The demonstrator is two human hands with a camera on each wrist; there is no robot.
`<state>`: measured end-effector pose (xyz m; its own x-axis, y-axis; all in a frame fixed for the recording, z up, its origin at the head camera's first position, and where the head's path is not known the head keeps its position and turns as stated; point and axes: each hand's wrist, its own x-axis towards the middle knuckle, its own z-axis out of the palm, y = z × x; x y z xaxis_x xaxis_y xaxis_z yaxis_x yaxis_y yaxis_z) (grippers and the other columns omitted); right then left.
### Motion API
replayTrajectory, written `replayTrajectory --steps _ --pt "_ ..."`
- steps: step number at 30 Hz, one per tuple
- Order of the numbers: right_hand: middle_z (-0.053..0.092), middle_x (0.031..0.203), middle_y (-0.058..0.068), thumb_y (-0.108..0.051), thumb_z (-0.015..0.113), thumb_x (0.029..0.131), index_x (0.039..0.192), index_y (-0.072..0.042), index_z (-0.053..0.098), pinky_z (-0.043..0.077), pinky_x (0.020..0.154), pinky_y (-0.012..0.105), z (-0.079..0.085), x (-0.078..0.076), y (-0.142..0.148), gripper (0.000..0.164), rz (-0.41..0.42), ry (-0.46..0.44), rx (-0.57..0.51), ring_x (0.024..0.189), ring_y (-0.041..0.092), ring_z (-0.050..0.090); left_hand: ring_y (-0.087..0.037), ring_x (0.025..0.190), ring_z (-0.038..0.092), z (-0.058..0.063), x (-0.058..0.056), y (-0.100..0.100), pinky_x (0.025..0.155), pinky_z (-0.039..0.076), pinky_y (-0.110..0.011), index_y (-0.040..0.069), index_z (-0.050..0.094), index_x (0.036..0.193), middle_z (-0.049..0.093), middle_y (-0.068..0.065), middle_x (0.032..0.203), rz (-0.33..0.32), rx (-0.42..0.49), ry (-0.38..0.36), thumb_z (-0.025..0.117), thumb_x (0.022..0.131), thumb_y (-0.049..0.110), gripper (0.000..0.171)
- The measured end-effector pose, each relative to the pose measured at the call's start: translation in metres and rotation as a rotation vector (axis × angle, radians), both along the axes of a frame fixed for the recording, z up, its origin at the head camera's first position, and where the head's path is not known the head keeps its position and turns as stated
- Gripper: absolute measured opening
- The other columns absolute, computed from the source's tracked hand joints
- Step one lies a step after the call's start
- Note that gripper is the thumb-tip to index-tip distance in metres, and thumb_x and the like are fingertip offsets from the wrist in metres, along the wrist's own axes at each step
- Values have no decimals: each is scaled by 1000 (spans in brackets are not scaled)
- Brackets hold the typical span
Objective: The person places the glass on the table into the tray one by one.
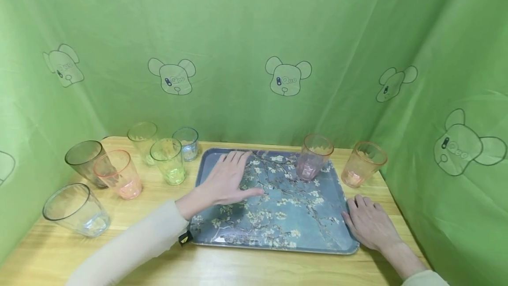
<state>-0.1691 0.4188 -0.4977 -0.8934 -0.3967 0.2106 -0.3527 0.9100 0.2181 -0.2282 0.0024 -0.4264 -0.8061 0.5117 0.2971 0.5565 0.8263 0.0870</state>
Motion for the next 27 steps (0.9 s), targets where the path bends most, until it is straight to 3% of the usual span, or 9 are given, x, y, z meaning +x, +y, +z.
replayTrajectory --steps 5,13,22,27 --pt "50 83 8 -32 61 90 96 -8 54 45 64 49 2 0 1 26 2 -7 5 79 28 54 -26 140 40 9 8 -18 112 35 -46 8 23 153 38 -11 154 24 69 6 32 75 92 115" --pt "50 83 8 -32 61 90 96 -7 54 46 65 50 3 0 1 26 -2 -11 2 80 29 54 -23 135 43 15 23 -42 112 35 -45 6 25 151 45 -11 148 61 175 73 46 77 84 110" --pt "51 84 9 -32 61 90 98 -7 55 46 66 51 3 1 0 27 -6 -8 1 81 29 55 -28 134 44 17 36 -63 112 35 -49 2 28 149 46 -15 146 78 243 152 19 78 89 113" --pt "53 86 10 -33 60 91 101 -6 55 47 69 52 4 1 -1 29 -11 -23 3 83 30 56 -29 135 42 18 42 -78 114 32 -49 0 28 148 45 -16 145 83 278 170 28 82 85 108"
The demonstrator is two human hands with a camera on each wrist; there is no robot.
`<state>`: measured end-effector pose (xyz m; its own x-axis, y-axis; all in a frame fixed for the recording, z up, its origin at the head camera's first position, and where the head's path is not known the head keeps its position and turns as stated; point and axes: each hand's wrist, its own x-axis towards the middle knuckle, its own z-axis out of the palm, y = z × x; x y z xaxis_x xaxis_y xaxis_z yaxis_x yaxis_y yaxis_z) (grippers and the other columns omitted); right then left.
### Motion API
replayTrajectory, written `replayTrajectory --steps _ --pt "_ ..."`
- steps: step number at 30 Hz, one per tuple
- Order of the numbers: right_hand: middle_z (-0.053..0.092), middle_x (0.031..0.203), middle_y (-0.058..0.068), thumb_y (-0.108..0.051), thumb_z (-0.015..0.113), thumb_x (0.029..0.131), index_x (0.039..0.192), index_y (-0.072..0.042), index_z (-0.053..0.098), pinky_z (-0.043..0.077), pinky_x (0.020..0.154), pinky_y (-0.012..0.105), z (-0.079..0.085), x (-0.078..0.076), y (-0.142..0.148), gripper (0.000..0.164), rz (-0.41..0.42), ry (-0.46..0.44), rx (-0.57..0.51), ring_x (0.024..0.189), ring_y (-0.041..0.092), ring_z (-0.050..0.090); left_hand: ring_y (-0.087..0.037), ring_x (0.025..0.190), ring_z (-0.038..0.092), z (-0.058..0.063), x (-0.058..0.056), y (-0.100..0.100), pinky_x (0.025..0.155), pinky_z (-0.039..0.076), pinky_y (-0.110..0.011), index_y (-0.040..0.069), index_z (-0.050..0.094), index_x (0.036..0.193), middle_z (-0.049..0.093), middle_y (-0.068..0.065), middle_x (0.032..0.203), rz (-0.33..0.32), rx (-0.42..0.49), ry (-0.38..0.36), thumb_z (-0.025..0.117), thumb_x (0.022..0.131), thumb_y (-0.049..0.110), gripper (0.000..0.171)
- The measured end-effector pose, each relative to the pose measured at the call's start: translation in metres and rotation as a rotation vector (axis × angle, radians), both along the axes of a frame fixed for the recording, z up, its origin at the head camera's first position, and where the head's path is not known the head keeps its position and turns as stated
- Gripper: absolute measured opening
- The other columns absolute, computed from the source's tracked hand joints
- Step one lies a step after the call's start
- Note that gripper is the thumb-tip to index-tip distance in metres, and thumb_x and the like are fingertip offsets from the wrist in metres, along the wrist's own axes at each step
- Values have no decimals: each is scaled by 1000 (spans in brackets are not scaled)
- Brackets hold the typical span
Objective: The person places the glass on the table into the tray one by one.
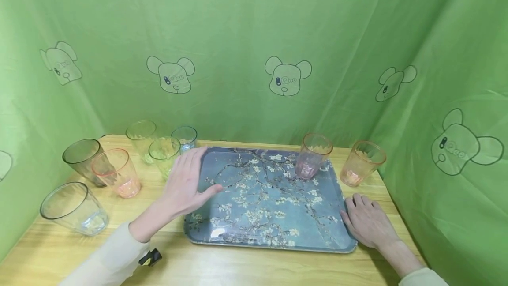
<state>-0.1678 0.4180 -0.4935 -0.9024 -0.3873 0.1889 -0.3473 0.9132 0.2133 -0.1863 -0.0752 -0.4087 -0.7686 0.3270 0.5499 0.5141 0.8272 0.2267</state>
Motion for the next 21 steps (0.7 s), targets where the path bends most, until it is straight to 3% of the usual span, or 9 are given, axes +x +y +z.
replayTrajectory --steps 4,13,18,21 --pt "52 85 9 -33 60 91 100 -6 55 46 67 51 1 0 -1 29 0 -1 0 82 29 55 -31 136 41 0 5 -15 114 31 -51 -1 28 148 44 -17 146 26 21 6 34 83 83 106" --pt "52 85 8 -33 61 91 100 -6 55 46 67 51 2 0 -2 29 -2 1 8 81 28 55 -33 126 47 -8 10 -48 106 37 -54 -5 32 144 48 -21 139 156 145 80 10 77 90 118" --pt "48 82 5 -33 61 90 93 -10 53 43 61 45 2 -1 -2 25 6 9 16 76 24 51 -37 122 48 -17 11 -62 101 38 -54 -7 31 143 49 -26 135 238 180 144 12 76 91 120" --pt "46 81 4 -33 61 90 91 -11 51 41 59 43 2 -1 -1 24 12 18 19 74 22 49 -40 123 46 -21 13 -69 102 37 -54 -8 29 145 47 -28 137 291 183 128 20 76 92 121"
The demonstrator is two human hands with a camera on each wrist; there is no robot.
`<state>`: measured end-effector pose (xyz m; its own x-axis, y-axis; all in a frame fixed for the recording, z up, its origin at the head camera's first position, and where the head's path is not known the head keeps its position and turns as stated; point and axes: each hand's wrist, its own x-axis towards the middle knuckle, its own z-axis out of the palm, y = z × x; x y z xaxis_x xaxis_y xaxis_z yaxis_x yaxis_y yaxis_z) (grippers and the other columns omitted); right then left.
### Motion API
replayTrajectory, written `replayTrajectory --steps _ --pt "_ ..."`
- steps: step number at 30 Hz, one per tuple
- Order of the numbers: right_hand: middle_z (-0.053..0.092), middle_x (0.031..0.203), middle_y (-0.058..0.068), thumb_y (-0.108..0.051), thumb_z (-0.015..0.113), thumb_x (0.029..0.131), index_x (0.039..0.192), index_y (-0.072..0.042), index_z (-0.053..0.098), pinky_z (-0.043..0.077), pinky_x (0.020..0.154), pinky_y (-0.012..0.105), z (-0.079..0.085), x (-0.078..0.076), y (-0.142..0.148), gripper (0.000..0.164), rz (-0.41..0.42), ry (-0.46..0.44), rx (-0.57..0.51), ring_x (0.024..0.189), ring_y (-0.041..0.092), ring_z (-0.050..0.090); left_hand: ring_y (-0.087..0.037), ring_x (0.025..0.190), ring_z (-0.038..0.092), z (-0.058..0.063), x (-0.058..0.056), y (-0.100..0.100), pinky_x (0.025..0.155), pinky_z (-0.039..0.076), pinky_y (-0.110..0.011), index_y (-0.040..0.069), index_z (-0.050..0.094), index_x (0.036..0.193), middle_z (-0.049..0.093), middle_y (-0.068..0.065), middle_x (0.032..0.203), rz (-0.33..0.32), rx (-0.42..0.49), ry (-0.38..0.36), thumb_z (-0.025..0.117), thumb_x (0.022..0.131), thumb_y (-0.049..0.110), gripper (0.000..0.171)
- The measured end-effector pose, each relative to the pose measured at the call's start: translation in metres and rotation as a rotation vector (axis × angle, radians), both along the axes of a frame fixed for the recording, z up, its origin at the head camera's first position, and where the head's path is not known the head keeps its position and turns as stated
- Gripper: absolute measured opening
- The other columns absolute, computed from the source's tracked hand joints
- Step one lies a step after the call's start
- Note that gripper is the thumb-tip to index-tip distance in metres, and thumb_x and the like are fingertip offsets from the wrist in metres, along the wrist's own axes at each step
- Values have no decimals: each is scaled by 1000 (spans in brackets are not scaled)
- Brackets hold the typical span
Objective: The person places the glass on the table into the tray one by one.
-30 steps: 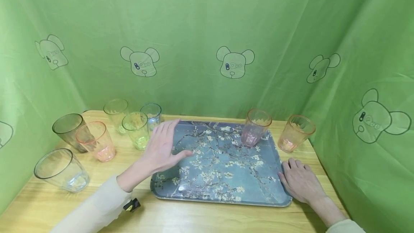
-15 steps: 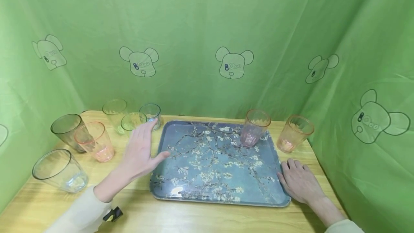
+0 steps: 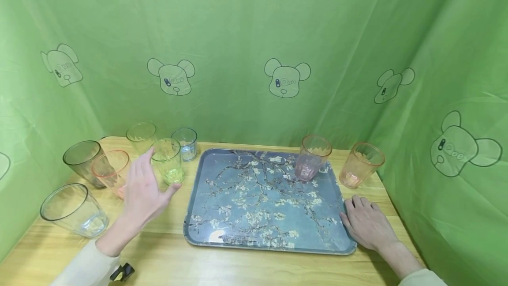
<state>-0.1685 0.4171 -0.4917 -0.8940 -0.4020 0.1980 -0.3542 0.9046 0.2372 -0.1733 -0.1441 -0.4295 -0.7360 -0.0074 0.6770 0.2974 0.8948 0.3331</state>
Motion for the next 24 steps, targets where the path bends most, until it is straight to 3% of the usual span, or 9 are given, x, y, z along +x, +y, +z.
replayTrajectory --steps 4,8,14,24 --pt "46 81 4 -33 61 90 91 -11 51 41 59 43 -1 0 1 25 2 1 2 74 22 48 -41 125 44 -3 4 -7 104 37 -54 -7 24 147 43 -30 140 54 21 -89 50 77 82 117" --pt "47 82 5 -34 61 91 93 -10 52 41 60 44 -2 0 1 25 1 2 0 75 23 50 -41 124 44 -9 5 -12 102 39 -53 -6 22 149 41 -30 142 91 38 -151 69 73 68 116" --pt "49 82 6 -33 61 90 94 -9 53 44 63 48 -2 -1 1 26 3 17 -13 78 26 53 -41 117 46 -21 2 -15 95 42 -52 -6 20 149 42 -32 138 124 44 -203 63 74 74 118" --pt "51 85 8 -33 60 91 97 -8 53 45 66 50 -5 -1 4 26 -10 -6 -17 81 28 54 -42 113 45 -35 -6 -11 96 41 -55 -9 13 150 40 -36 136 133 80 -296 57 80 73 116"
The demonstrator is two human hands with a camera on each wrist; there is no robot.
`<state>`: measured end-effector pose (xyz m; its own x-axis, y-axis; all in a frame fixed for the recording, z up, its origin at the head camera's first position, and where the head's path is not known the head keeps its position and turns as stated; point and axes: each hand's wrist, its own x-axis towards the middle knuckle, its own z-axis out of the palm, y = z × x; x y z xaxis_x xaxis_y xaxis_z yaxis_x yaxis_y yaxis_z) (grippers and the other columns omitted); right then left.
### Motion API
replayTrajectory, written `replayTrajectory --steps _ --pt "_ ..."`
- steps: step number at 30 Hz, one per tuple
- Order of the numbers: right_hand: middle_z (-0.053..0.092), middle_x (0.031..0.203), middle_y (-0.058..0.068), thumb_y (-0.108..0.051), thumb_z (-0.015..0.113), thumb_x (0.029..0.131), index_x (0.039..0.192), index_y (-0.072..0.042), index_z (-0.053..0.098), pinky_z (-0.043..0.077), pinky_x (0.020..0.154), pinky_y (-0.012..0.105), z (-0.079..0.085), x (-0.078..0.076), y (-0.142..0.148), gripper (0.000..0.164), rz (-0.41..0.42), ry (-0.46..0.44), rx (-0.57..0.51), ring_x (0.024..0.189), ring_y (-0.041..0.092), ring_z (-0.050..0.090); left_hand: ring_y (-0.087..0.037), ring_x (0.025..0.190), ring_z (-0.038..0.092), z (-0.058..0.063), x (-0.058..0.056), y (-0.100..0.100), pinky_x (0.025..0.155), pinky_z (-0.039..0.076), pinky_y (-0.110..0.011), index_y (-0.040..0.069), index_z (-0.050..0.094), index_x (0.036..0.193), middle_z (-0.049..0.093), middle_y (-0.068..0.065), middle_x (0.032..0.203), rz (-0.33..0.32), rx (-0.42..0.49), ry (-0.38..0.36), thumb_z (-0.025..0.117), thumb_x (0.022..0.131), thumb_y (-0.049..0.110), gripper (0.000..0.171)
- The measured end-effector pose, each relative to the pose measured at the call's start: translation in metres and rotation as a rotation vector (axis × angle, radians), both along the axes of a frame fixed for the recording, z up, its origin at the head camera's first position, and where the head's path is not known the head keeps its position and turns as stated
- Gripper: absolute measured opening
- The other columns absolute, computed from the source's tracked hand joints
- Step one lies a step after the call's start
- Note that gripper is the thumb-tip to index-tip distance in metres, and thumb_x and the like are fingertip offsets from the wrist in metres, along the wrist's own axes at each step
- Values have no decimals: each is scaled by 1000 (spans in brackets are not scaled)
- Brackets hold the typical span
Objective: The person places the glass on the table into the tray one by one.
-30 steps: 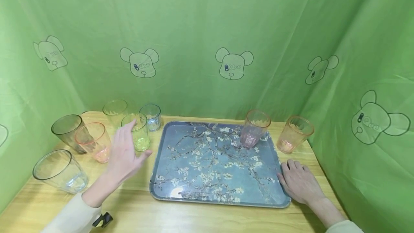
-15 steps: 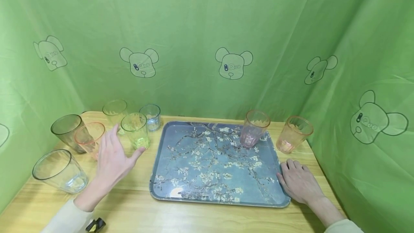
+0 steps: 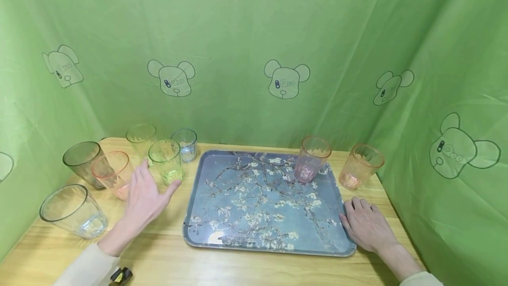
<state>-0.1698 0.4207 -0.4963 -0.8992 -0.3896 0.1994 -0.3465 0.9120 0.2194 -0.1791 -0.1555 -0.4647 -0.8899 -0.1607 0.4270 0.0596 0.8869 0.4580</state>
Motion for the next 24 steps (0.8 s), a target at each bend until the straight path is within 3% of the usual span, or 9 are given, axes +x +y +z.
replayTrajectory --steps 12,24 --pt "51 84 8 -31 61 90 95 -8 53 45 66 50 1 2 -1 25 3 14 -5 80 28 54 -50 124 43 -11 -21 -1 103 40 -58 -16 12 147 34 -43 140 11 -33 -18 53 82 75 119" --pt "50 84 7 -32 60 91 97 -8 54 44 65 48 -1 1 -1 25 -3 8 3 79 26 53 -41 101 52 -14 -37 -4 82 47 -49 -15 20 144 47 -37 125 56 -22 -27 47 79 81 119"
